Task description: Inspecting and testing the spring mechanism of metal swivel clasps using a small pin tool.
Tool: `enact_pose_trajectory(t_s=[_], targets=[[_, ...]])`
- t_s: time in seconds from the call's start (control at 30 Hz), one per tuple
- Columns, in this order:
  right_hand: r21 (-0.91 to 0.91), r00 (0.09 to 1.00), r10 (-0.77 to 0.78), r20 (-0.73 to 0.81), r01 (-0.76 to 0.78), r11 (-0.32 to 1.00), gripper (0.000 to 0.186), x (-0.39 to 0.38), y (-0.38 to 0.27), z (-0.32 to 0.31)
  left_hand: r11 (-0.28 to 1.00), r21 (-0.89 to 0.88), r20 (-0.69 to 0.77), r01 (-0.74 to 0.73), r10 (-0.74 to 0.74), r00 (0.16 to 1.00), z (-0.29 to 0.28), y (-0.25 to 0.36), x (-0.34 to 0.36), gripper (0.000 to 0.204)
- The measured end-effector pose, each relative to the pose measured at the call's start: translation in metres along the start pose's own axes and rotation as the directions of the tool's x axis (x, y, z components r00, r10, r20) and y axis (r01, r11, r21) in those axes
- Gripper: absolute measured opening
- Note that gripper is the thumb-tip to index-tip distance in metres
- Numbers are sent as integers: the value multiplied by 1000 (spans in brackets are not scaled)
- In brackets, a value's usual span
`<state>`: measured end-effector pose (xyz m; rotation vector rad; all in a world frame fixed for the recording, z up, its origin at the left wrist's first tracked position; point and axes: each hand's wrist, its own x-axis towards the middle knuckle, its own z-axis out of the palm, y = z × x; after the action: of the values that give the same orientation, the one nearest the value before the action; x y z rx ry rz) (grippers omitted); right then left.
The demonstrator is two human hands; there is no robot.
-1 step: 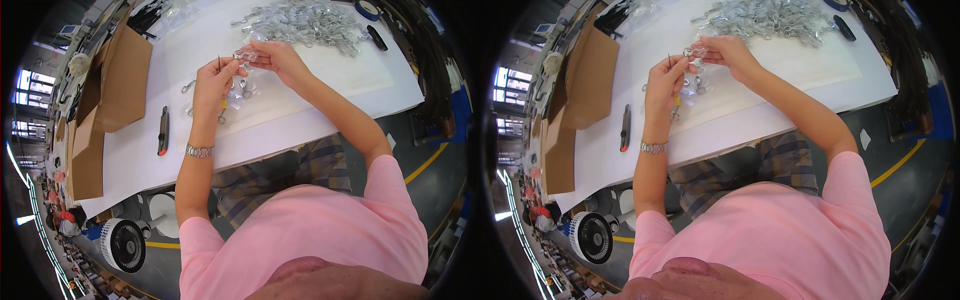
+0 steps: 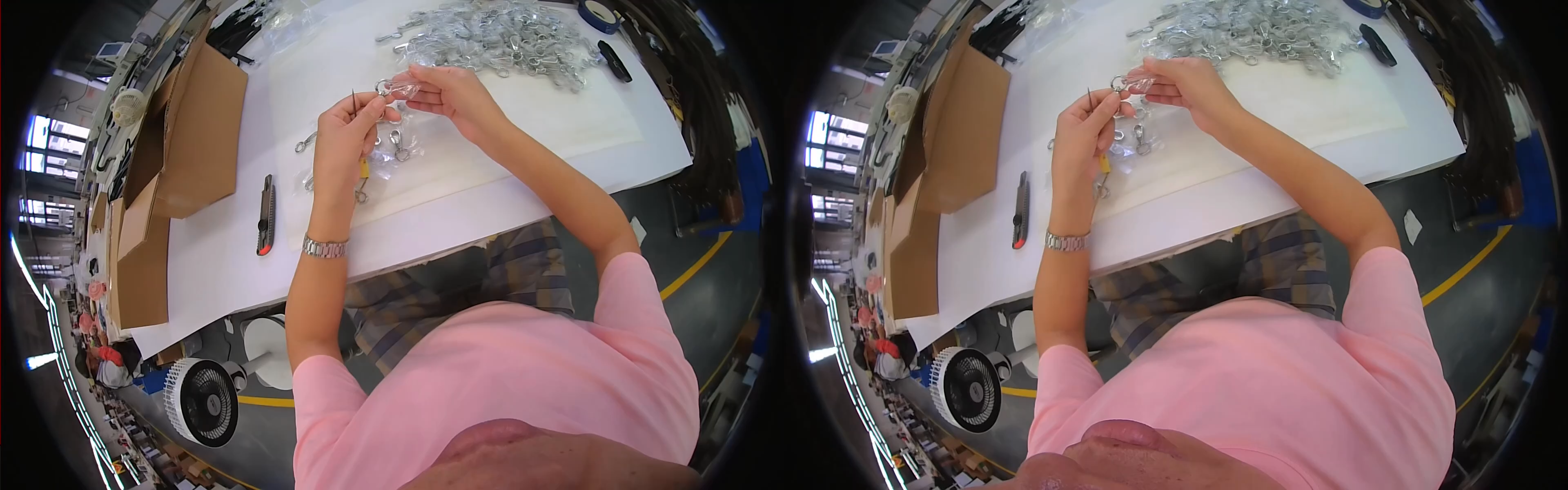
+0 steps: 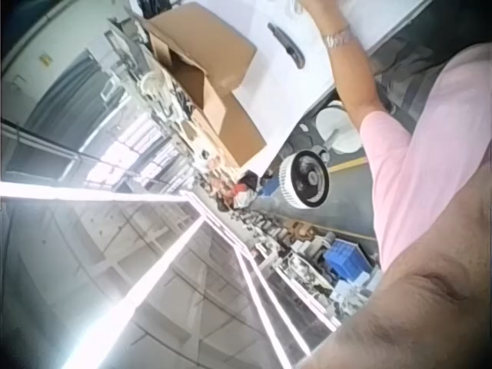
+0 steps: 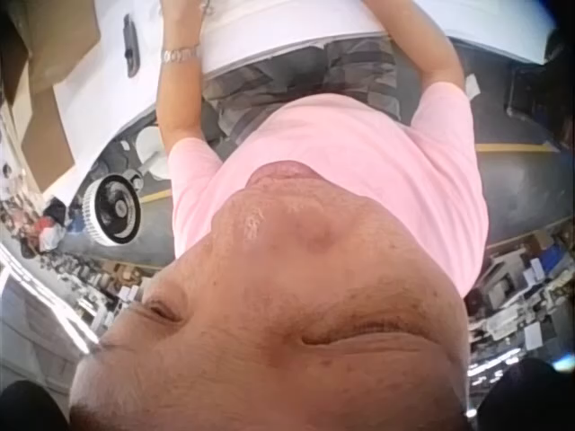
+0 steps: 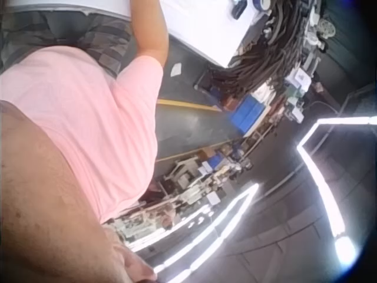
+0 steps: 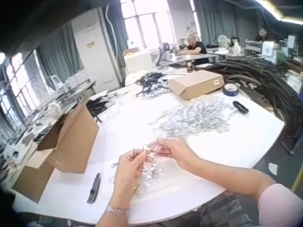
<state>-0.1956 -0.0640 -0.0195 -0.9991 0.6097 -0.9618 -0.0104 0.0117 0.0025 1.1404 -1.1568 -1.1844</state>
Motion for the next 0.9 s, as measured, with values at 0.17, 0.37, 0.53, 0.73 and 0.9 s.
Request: enact_pose_trajectory(t_s=[0.17,0.37,0.53,0.73,0.9], targets=[[-5,999,-27,-20,27,1000,40,-1,-4,0,999,-3,-73,52,-52,996,-4,1,1,20],[-34,998,-29,-55,27,999,40,-1,-3,2,997,-82,-101,-3,-5,995,3,4,0,19],[-97,994,-61,-86,53,994,41,0,3,4,995,44,-144,-92,98,985,7,4,-4,17],[-67,996,-81,-41,78,995,39,-3,4,8,991,88,-142,-102,114,983,15,9,-7,20],[5,996,-89,25,89,996,34,-7,9,14,982,142,-183,-124,149,972,16,2,-5,21]])
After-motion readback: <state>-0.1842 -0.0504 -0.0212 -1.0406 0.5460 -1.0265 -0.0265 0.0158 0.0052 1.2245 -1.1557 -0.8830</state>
